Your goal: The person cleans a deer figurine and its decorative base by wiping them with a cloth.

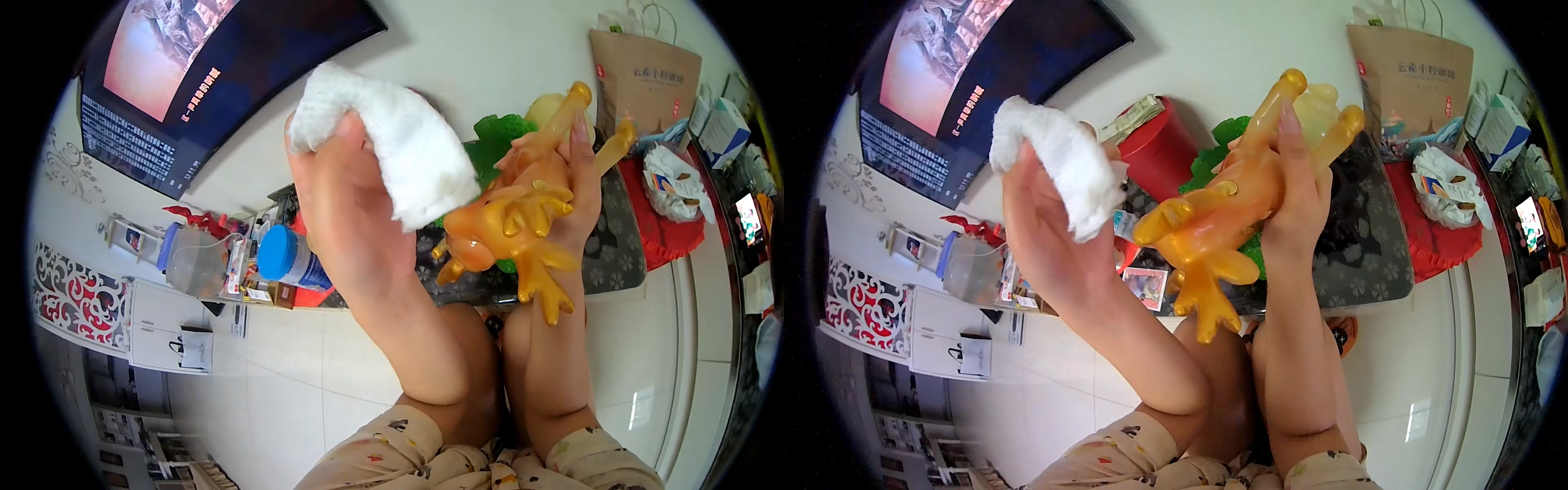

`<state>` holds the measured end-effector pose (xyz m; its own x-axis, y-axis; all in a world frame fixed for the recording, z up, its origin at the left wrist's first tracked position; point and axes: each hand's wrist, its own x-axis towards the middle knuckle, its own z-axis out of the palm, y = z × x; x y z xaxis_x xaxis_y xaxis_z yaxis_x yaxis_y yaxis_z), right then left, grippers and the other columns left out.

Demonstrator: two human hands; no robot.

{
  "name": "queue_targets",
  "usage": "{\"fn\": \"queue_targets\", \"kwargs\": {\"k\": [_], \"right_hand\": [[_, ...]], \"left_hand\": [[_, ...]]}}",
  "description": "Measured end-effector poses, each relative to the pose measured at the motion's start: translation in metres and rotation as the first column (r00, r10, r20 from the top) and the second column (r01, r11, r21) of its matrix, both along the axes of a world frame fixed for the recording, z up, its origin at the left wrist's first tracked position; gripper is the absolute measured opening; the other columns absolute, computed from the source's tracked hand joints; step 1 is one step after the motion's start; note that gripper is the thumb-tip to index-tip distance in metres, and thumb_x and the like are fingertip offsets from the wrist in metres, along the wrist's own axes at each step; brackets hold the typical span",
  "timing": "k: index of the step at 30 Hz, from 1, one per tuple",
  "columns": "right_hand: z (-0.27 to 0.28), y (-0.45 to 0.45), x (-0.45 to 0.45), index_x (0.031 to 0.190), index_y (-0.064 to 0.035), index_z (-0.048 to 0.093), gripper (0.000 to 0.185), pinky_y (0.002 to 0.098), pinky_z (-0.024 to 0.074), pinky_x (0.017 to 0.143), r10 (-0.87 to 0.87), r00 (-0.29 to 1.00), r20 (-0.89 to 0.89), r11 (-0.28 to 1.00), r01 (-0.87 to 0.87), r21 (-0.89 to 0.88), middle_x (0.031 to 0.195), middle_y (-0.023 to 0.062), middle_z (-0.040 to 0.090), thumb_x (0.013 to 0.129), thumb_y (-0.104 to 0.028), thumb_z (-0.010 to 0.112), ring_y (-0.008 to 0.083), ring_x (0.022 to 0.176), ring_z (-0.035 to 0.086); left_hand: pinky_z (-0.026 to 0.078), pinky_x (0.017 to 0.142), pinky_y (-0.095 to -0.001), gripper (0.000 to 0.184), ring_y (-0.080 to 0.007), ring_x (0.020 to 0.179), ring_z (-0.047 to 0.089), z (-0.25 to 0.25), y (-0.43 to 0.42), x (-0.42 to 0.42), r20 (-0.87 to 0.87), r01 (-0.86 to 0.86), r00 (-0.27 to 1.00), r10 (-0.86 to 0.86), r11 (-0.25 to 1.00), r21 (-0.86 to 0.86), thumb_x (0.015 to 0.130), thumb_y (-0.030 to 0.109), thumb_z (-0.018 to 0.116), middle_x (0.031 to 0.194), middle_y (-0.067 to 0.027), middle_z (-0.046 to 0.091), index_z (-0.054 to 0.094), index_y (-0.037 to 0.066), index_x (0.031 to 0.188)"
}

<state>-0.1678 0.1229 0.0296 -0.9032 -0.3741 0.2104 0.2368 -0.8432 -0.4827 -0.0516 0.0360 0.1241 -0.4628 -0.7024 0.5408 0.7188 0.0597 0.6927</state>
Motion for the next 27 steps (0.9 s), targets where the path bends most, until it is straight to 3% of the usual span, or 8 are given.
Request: {"fn": "queue_targets", "kwargs": {"k": [2,5,7,13,19,23,27], "right_hand": [[0.0,0.0,0.001,0.101,0.005,0.059,0.038,0.0329,0.054,0.06,-0.001,1.0,0.006,1.0,0.001,0.005,0.078,0.0161,0.064,0.096,-0.033,0.054,0.0217,0.062,0.064],[0.001,0.002,-0.001,0.094,0.0037,0.06,0.052,0.0306,0.0525,0.059,0.004,1.0,-0.018,0.995,-0.002,0.095,0.075,0.0155,0.062,0.097,-0.046,0.045,0.0209,0.063,0.063],[0.003,0.002,-0.001,0.09,0.0032,0.06,0.059,0.0293,0.0516,0.059,-0.004,0.999,-0.043,0.99,0.01,0.138,0.073,0.0151,0.062,0.097,-0.052,0.041,0.0203,0.064,0.062],[0.006,0.004,0.0,0.089,0.0033,0.061,0.059,0.0284,0.0505,0.057,-0.003,0.999,-0.05,0.989,0.011,0.149,0.073,0.014,0.061,0.097,-0.052,0.041,0.019,0.063,0.061],[0.009,0.003,0.003,0.088,0.0028,0.061,0.057,0.0284,0.0503,0.059,-0.001,1.0,0.005,0.991,0.001,0.131,0.072,0.0127,0.061,0.097,-0.051,0.043,0.0185,0.064,0.06],[0.011,0.003,0.005,0.088,0.002,0.061,0.055,0.0291,0.0502,0.062,0.002,1.0,0.025,0.991,-0.005,0.132,0.073,0.0121,0.061,0.096,-0.051,0.045,0.0183,0.066,0.06],[0.011,0.003,0.005,0.088,0.0008,0.061,0.052,0.0292,0.0495,0.061,0.005,1.0,0.029,0.993,-0.008,0.119,0.073,0.0111,0.061,0.095,-0.049,0.048,0.0188,0.066,0.06]], "left_hand": [[0.057,0.073,-0.0383,0.034,-0.0304,0.086,0.068,-0.001,0.001,-0.001,0.02,-0.116,0.993,0.117,0.991,-0.07,0.095,0.019,0.048,0.102,-0.019,0.065,0.052,-0.005,0.12],[0.057,0.066,-0.0377,0.034,-0.0308,0.077,0.068,0.005,0.012,-0.007,0.011,-0.271,0.962,0.274,0.958,-0.097,0.094,0.017,0.046,0.097,-0.0202,0.065,0.049,-0.004,0.119],[0.055,0.062,-0.0365,0.033,-0.0295,0.07,0.066,0.005,0.014,-0.008,0.003,-0.315,0.948,0.319,0.937,-0.15,0.091,0.014,0.046,0.094,-0.0203,0.064,0.048,-0.004,0.118],[0.044,0.047,-0.0295,0.03,-0.0197,0.05,0.052,0.003,0.016,-0.011,-0.006,-0.372,0.922,0.386,0.884,-0.282,0.084,0.011,0.045,0.085,-0.0174,0.058,0.048,-0.004,0.11],[0.031,0.045,-0.0254,0.027,-0.0141,0.052,0.043,0.01,0.032,0.002,0.105,-0.298,0.938,0.331,0.923,-0.244,0.085,0.022,0.044,0.08,-0.0137,0.052,0.046,-0.004,0.093],[0.03,0.047,-0.025,0.031,-0.0135,0.056,0.04,0.015,0.051,0.007,0.098,-0.283,0.949,0.298,0.948,-0.147,0.085,0.029,0.046,0.077,-0.0102,0.045,0.043,-0.001,0.086],[0.033,0.053,-0.0258,0.046,-0.0155,0.066,0.041,0.018,0.063,0.005,0.099,-0.125,0.987,0.123,0.992,0.013,0.084,0.031,0.048,0.083,-0.0091,0.044,0.048,-0.008,0.109]]}}
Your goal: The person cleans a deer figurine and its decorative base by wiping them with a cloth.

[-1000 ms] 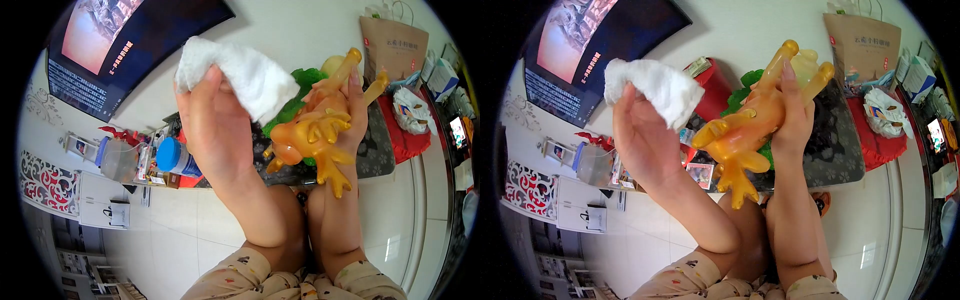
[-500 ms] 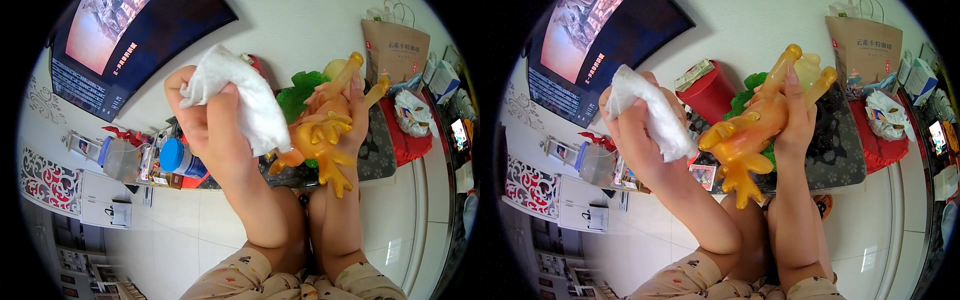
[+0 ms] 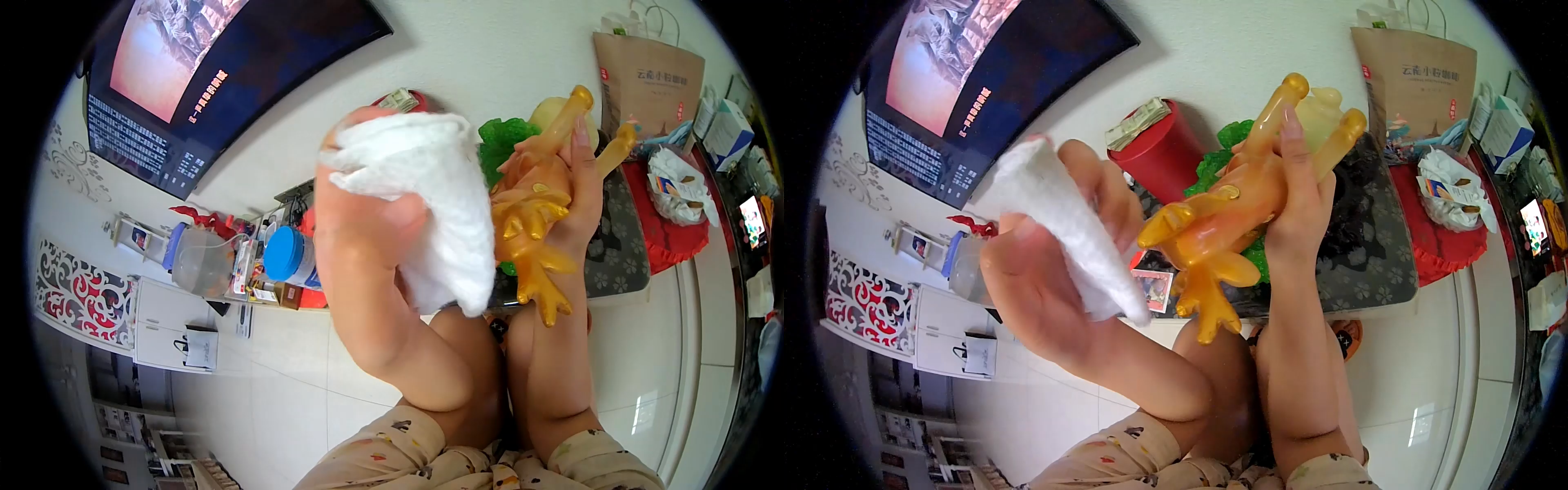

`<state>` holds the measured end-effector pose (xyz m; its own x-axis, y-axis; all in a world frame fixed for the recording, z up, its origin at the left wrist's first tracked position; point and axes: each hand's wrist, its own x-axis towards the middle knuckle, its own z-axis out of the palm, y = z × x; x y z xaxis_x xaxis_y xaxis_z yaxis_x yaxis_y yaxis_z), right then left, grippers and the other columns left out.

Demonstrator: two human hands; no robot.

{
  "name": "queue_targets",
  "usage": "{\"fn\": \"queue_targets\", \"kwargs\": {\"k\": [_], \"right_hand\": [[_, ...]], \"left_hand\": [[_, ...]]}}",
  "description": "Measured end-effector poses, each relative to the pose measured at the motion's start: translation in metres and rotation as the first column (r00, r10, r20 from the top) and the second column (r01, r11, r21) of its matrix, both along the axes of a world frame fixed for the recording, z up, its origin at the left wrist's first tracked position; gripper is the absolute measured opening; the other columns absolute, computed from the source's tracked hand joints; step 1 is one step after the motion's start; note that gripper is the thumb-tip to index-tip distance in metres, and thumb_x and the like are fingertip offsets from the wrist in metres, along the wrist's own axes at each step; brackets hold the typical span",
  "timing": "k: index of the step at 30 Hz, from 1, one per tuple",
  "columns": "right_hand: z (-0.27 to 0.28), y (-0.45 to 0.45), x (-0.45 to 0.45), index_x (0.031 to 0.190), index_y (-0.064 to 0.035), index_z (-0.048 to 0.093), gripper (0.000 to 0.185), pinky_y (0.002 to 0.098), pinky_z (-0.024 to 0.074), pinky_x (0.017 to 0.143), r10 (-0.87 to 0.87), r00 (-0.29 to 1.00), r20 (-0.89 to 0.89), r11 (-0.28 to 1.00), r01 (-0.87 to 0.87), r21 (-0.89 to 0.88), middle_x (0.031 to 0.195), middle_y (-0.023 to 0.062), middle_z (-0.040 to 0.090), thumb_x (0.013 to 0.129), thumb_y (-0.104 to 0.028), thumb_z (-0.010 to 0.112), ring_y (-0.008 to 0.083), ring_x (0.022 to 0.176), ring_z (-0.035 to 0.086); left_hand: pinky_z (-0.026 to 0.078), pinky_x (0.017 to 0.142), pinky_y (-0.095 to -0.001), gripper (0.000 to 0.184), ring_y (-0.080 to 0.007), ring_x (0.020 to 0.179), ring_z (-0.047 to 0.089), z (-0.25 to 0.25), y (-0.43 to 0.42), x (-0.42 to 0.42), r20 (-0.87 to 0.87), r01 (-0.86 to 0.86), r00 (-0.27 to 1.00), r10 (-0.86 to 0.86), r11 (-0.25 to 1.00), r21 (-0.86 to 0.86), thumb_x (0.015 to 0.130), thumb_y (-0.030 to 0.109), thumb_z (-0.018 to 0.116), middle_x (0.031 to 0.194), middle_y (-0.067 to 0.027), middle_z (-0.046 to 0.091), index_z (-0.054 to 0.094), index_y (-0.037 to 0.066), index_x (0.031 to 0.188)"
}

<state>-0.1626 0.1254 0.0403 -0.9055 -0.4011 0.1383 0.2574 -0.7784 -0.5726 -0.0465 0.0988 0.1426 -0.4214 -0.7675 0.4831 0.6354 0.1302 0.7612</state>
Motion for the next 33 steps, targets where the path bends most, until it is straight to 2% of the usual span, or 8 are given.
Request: {"fn": "queue_targets", "kwargs": {"k": [3,8,11,14,18,21,25,33], "right_hand": [[0.006,-0.001,0.004,0.087,-0.0001,0.06,0.05,0.029,0.0487,0.06,-0.042,0.998,0.044,0.999,0.042,0.0,0.073,0.0103,0.06,0.094,-0.048,0.05,0.0188,0.065,0.059],[0.003,-0.007,0.005,0.086,0.0005,0.061,0.048,0.0286,0.0477,0.058,-0.051,0.998,0.03,0.998,0.052,-0.025,0.071,0.0103,0.06,0.094,-0.046,0.051,0.0182,0.064,0.059],[0.005,-0.008,0.003,0.088,0.0029,0.062,0.046,0.0293,0.0484,0.058,-0.118,0.992,-0.044,0.993,0.119,0.022,0.071,0.0118,0.062,0.096,-0.042,0.051,0.0187,0.063,0.061],[0.002,-0.005,0.0,0.091,0.0044,0.062,0.041,0.0297,0.0499,0.06,-0.118,0.987,-0.107,0.992,0.121,0.026,0.073,0.0126,0.063,0.097,-0.035,0.051,0.0188,0.063,0.063],[0.004,0.002,0.002,0.087,0.0055,0.065,0.038,0.026,0.0496,0.062,-0.077,0.994,-0.084,0.997,0.075,-0.025,0.073,0.0097,0.065,0.095,-0.031,0.058,0.0151,0.065,0.063],[0.008,0.0,0.005,0.084,0.0057,0.067,0.038,0.0227,0.0472,0.062,-0.099,0.992,-0.072,0.995,0.097,-0.038,0.071,0.0058,0.065,0.094,-0.031,0.061,0.0107,0.065,0.06],[0.008,0.0,0.004,0.079,0.0057,0.068,0.038,0.0221,0.0454,0.061,-0.116,0.99,-0.081,0.992,0.113,-0.047,0.07,0.004,0.064,0.094,-0.029,0.062,0.0081,0.064,0.057],[0.004,0.002,0.001,0.078,0.0057,0.068,0.041,0.0233,0.0448,0.058,-0.129,0.988,-0.08,0.991,0.131,0.027,0.067,0.004,0.064,0.092,-0.032,0.064,0.0084,0.062,0.057]], "left_hand": [[0.035,0.056,-0.0259,0.061,-0.0147,0.07,0.041,0.001,-0.004,0.012,0.071,0.199,0.979,-0.192,0.975,-0.095,0.079,0.026,0.056,0.087,-0.009,0.044,0.044,-0.011,0.126],[0.042,0.06,-0.0261,0.042,-0.0169,0.071,0.051,0.002,-0.008,0.026,0.144,0.106,0.988,-0.059,0.931,-0.348,0.079,0.011,0.063,0.103,-0.0228,0.054,0.049,-0.011,0.113],[0.045,0.064,-0.0282,0.023,-0.0203,0.073,0.055,0.009,-0.027,0.024,0.058,0.057,0.998,-0.022,0.68,-0.731,0.082,0.003,0.06,0.104,-0.0239,0.056,0.052,-0.007,0.101],[0.046,0.066,-0.0298,0.012,-0.0228,0.074,0.056,0.036,-0.032,0.014,0.015,-0.007,0.997,0.074,0.289,-0.957,0.078,-0.002,0.055,0.093,-0.0201,0.059,0.055,-0.003,0.09],[0.044,0.066,-0.0297,0.019,-0.0231,0.072,0.056,0.075,-0.042,-0.011,0.079,0.097,0.986,0.146,-0.12,-0.988,0.062,0.002,0.055,0.079,-0.0157,0.059,0.056,0.001,0.081],[0.042,0.064,-0.0304,0.019,-0.0221,0.071,0.054,0.085,-0.037,-0.011,0.128,0.147,0.987,0.094,-0.238,-0.96,0.064,0.011,0.066,0.08,-0.0109,0.06,0.059,0.007,0.081],[0.041,0.064,-0.0313,0.029,-0.0211,0.073,0.052,0.073,-0.028,0.001,0.054,0.105,0.982,0.179,-0.293,-0.95,0.057,0.03,0.073,0.079,-0.0037,0.06,0.06,0.013,0.077],[0.041,0.067,-0.0318,0.026,-0.0194,0.076,0.056,0.06,0.003,0.019,-0.077,0.164,0.855,0.512,-0.41,-0.897,0.054,0.023,0.064,0.084,0.0011,0.061,0.064,0.015,0.078]]}}
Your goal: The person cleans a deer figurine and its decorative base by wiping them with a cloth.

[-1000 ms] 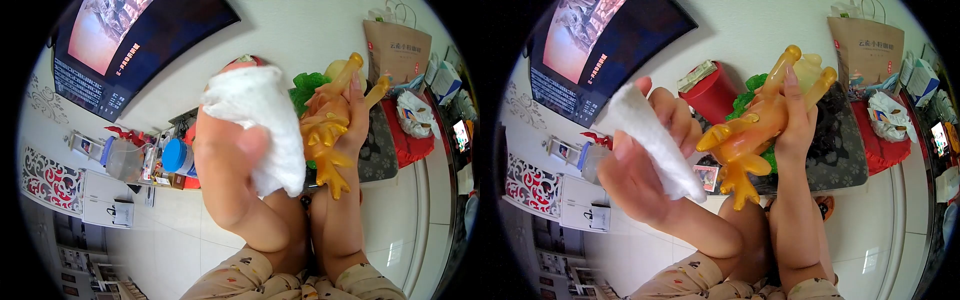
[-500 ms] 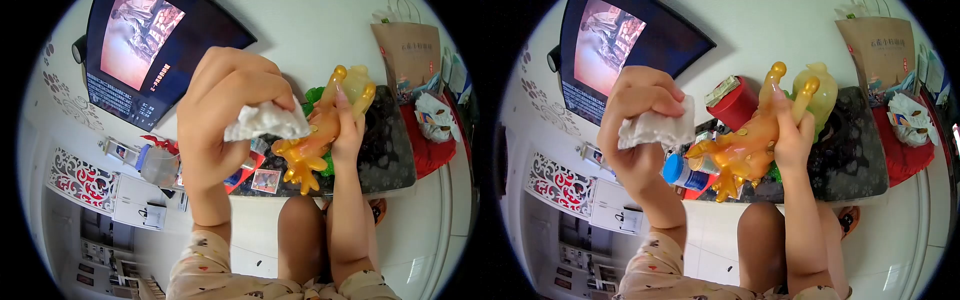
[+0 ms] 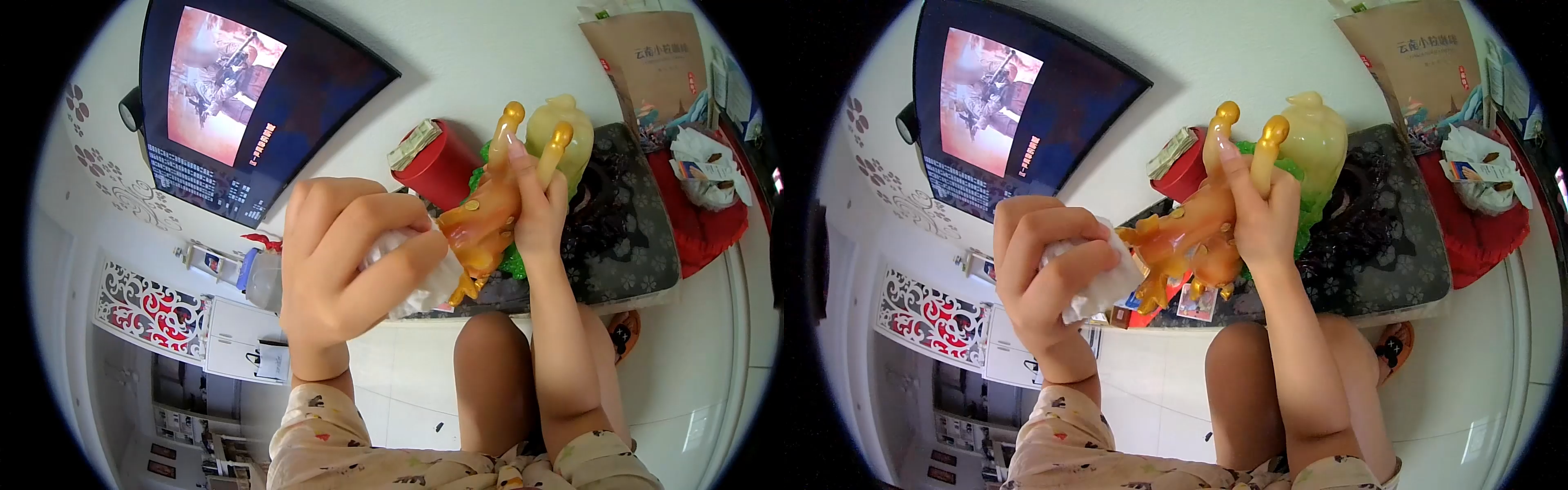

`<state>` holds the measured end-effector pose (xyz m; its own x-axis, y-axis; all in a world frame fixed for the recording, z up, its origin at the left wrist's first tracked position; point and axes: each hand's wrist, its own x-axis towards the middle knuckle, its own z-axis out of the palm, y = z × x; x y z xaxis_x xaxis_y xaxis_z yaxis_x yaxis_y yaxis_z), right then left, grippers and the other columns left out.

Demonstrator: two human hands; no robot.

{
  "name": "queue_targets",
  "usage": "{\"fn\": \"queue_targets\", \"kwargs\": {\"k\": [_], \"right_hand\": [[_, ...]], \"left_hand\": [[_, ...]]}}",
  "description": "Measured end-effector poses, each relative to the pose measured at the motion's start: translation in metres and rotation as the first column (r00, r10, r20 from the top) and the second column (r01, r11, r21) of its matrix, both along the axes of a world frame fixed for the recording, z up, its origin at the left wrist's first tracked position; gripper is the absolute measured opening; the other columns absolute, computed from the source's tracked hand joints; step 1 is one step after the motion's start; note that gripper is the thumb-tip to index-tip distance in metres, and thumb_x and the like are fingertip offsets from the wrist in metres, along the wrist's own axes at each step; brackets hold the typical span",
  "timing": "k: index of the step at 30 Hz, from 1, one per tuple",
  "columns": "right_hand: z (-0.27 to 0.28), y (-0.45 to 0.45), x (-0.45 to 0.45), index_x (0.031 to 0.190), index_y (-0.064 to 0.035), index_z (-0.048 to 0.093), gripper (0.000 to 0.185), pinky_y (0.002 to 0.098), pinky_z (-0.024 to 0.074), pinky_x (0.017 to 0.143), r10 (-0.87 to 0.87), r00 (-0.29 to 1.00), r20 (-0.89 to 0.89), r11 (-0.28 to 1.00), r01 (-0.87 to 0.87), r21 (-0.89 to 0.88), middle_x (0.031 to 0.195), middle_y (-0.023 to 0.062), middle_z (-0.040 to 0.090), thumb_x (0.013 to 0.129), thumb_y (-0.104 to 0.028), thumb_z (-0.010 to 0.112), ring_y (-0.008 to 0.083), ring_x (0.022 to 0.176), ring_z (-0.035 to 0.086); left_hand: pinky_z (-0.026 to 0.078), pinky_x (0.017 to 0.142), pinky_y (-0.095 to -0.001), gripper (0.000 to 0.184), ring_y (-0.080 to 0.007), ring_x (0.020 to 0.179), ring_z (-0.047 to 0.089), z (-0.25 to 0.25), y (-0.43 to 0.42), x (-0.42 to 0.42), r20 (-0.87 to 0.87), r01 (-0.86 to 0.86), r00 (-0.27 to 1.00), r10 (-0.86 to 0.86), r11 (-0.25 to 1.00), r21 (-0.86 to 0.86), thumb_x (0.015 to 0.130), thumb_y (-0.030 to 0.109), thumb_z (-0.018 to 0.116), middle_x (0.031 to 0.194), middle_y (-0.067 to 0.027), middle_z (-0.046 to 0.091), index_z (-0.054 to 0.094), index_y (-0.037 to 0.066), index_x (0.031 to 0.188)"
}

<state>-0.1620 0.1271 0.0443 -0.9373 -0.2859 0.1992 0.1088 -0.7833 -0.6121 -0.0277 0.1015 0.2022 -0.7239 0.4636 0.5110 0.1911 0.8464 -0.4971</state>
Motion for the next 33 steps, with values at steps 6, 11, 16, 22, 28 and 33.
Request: {"fn": "queue_targets", "kwargs": {"k": [6,11,16,22,28,33], "right_hand": [[-0.003,0.001,-0.002,0.087,0.0045,0.068,0.041,0.0233,0.0484,0.065,0.026,0.996,-0.087,0.992,-0.014,0.129,0.077,0.008,0.067,0.093,-0.035,0.059,0.0117,0.068,0.062],[-0.003,-0.004,0.001,0.079,0.005,0.068,0.043,0.0243,0.0442,0.058,-0.004,0.997,-0.072,0.994,0.012,0.111,0.067,0.005,0.063,0.092,-0.036,0.063,0.0092,0.062,0.056],[0.002,-0.002,0.003,0.074,0.0055,0.067,0.046,0.0249,0.0412,0.055,-0.004,0.999,-0.038,0.998,0.007,0.063,0.062,0.0029,0.06,0.091,-0.037,0.064,0.0079,0.058,0.052],[0.003,-0.004,0.003,0.072,0.0054,0.066,0.047,0.025,0.04,0.054,-0.02,0.997,-0.075,0.996,0.027,0.089,0.06,0.0024,0.059,0.092,-0.037,0.063,0.0079,0.058,0.051],[0.0,-0.005,0.003,0.074,0.0049,0.067,0.044,0.0242,0.0413,0.055,-0.035,0.995,-0.099,0.997,0.042,0.072,0.062,0.0022,0.059,0.093,-0.034,0.061,0.0076,0.059,0.052],[0.003,-0.001,0.004,0.082,0.0058,0.068,0.041,0.0225,0.0431,0.059,-0.008,1.0,-0.023,1.0,0.008,0.003,0.069,0.0027,0.062,0.093,-0.033,0.061,0.0077,0.063,0.054]], "left_hand": [[0.041,0.066,-0.0321,0.026,-0.0189,0.077,0.056,0.001,0.002,0.005,0.007,-0.069,0.998,0.07,0.995,-0.075,0.052,0.018,0.066,0.083,0.0028,0.06,0.061,0.021,0.078],[0.042,0.067,-0.033,0.03,-0.0205,0.079,0.056,0.0,0.001,0.01,0.015,-0.126,0.991,0.13,0.977,-0.172,0.054,0.018,0.067,0.086,0.0021,0.059,0.061,0.024,0.083],[0.042,0.07,-0.0358,0.034,-0.024,0.086,0.056,-0.011,0.007,0.015,-0.031,-0.237,0.972,0.235,0.961,-0.146,0.058,0.016,0.068,0.093,-0.0008,0.057,0.062,0.027,0.09],[0.042,0.07,-0.0367,0.035,-0.0262,0.088,0.055,-0.025,0.005,0.021,-0.045,-0.312,0.95,0.309,0.945,-0.093,0.062,0.016,0.069,0.096,-0.0056,0.056,0.062,0.025,0.095],[0.046,0.067,-0.0379,0.037,-0.0266,0.082,0.056,-0.036,0.012,0.019,-0.154,-0.335,0.939,0.307,0.916,-0.221,0.063,0.013,0.07,0.096,-0.0082,0.057,0.062,0.02,0.099],[0.046,0.067,-0.038,0.038,-0.0264,0.081,0.057,-0.027,0.005,0.013,-0.137,-0.15,0.983,0.122,0.965,-0.216,0.063,0.01,0.069,0.096,-0.0074,0.059,0.063,0.015,0.1]]}}
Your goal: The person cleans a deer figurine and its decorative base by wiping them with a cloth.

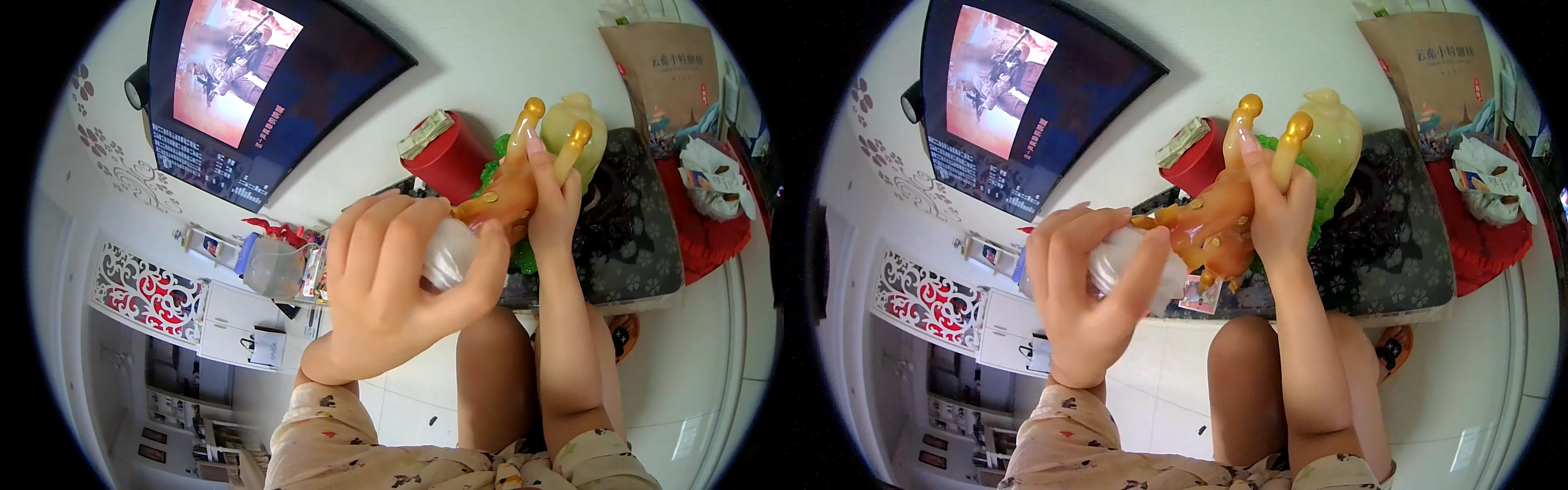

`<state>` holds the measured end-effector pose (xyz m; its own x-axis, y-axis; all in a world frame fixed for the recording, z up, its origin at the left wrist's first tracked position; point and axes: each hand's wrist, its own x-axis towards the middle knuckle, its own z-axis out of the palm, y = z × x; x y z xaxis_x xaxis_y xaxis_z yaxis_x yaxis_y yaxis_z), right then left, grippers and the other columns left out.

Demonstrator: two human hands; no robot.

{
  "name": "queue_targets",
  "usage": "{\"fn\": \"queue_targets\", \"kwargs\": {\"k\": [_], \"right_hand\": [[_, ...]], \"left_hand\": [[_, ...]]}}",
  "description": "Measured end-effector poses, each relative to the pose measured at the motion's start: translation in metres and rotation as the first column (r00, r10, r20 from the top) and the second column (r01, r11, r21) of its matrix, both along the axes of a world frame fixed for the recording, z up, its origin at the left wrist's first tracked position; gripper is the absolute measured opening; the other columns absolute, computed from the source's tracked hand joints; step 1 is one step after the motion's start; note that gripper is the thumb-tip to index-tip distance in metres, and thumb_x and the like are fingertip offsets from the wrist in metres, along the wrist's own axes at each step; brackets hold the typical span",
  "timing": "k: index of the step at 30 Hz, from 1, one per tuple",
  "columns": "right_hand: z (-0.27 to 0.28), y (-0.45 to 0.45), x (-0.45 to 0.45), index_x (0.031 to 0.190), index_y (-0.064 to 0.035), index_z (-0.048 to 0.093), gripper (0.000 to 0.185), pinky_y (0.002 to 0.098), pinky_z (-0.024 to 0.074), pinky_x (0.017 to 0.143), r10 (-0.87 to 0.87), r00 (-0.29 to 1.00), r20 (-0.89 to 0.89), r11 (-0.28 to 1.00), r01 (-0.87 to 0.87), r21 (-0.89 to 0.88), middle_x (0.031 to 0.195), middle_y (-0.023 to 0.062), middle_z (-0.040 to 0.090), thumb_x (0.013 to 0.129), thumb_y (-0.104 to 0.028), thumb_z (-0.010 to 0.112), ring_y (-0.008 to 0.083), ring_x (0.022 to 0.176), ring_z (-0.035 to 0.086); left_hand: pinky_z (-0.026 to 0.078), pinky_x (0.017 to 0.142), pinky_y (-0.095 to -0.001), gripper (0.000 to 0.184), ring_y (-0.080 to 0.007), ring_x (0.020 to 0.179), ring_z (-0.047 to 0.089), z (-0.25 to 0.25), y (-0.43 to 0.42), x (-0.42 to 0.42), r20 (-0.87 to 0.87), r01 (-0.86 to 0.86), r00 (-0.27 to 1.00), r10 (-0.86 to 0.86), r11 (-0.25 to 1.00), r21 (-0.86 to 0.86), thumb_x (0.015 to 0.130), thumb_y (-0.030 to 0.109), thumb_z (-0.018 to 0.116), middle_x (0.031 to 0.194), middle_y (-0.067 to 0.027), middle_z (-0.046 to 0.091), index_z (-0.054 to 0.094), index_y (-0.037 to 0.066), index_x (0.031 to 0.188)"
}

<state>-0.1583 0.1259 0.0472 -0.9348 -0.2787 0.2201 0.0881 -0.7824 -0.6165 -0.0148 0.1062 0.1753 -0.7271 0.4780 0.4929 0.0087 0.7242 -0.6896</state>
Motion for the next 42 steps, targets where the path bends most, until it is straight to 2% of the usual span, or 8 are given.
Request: {"fn": "queue_targets", "kwargs": {"k": [10,13,22,28,31,34,38,42], "right_hand": [[-0.006,0.0,-0.004,0.087,0.0067,0.068,0.039,0.0225,0.0426,0.062,-0.021,1.0,-0.018,1.0,0.02,-0.016,0.072,0.0015,0.061,0.094,-0.031,0.061,0.007,0.067,0.053],[-0.003,0.001,-0.004,0.086,0.0066,0.068,0.038,0.0221,0.042,0.062,-0.018,1.0,-0.006,0.999,0.018,-0.046,0.074,0.0011,0.061,0.094,-0.03,0.06,0.0064,0.068,0.052],[-0.002,0.002,-0.002,0.082,0.0051,0.068,0.038,0.0219,0.0411,0.06,0.001,1.0,-0.01,0.999,-0.001,-0.035,0.071,0.0007,0.06,0.094,-0.03,0.06,0.0063,0.066,0.051],[-0.002,-0.004,0.001,0.077,0.0045,0.067,0.041,0.0233,0.0414,0.058,-0.007,0.999,-0.049,0.998,0.01,0.062,0.067,0.002,0.061,0.093,-0.033,0.063,0.0072,0.063,0.053],[-0.001,-0.006,0.003,0.076,0.0048,0.067,0.043,0.0236,0.0412,0.057,-0.014,0.998,-0.062,0.993,0.021,0.119,0.066,0.0019,0.06,0.092,-0.035,0.064,0.0069,0.062,0.052],[-0.001,-0.005,0.003,0.076,0.005,0.067,0.044,0.0236,0.0406,0.055,0.009,0.999,-0.051,0.993,-0.003,0.117,0.065,0.0013,0.059,0.091,-0.036,0.065,0.0067,0.061,0.051],[-0.005,-0.006,0.0,0.077,0.0045,0.068,0.043,0.0229,0.0408,0.056,0.005,0.999,-0.051,0.993,0.001,0.122,0.065,0.0009,0.059,0.091,-0.036,0.065,0.0063,0.061,0.051],[-0.004,-0.001,0.0,0.078,0.0036,0.068,0.041,0.0219,0.0424,0.058,0.031,1.0,-0.004,0.998,-0.031,0.048,0.066,0.0007,0.06,0.091,-0.035,0.065,0.0066,0.063,0.054]], "left_hand": [[0.047,0.07,-0.0335,0.034,-0.0287,0.087,0.059,0.005,0.004,0.002,0.11,-0.028,0.994,-0.019,0.913,0.407,0.06,0.001,0.069,0.099,-0.0133,0.061,0.065,0.009,0.093],[0.047,0.068,-0.0354,0.034,-0.0279,0.084,0.057,0.005,0.0,0.002,0.149,0.019,0.985,-0.087,0.912,0.41,0.058,0.006,0.072,0.099,-0.0109,0.058,0.066,0.008,0.092],[0.05,0.061,-0.0332,0.036,-0.0268,0.08,0.059,0.008,0.013,0.002,0.127,-0.053,0.992,0.023,0.971,0.233,0.058,0.003,0.071,0.097,-0.0136,0.058,0.067,0.006,0.094],[0.044,0.061,-0.0279,0.029,-0.0213,0.072,0.058,0.0,0.02,0.002,0.0,-0.17,0.976,0.216,0.768,0.618,0.057,-0.009,0.059,0.082,-0.0098,0.059,0.069,0.004,0.081],[0.037,0.057,-0.0258,0.031,-0.017,0.065,0.05,0.017,0.028,0.001,0.129,-0.277,0.953,0.275,0.617,0.737,0.058,-0.012,0.052,0.073,-0.0083,0.052,0.069,0.002,0.079],[0.029,0.054,-0.0248,0.036,-0.0144,0.062,0.043,0.043,0.01,-0.001,0.343,-0.311,0.937,0.064,0.599,0.738,0.058,-0.012,0.048,0.07,-0.0058,0.044,0.071,0.002,0.081],[0.02,0.054,-0.026,0.042,-0.0125,0.06,0.033,0.072,-0.009,-0.015,0.624,-0.441,0.765,-0.157,0.579,0.686,0.054,-0.009,0.046,0.07,-0.0025,0.036,0.073,0.002,0.085],[0.021,0.056,-0.0272,0.035,-0.012,0.062,0.033,0.074,-0.035,-0.037,0.658,-0.462,0.595,-0.461,0.474,0.75,0.053,0.003,0.054,0.069,-0.0017,0.034,0.073,-0.001,0.082]]}}
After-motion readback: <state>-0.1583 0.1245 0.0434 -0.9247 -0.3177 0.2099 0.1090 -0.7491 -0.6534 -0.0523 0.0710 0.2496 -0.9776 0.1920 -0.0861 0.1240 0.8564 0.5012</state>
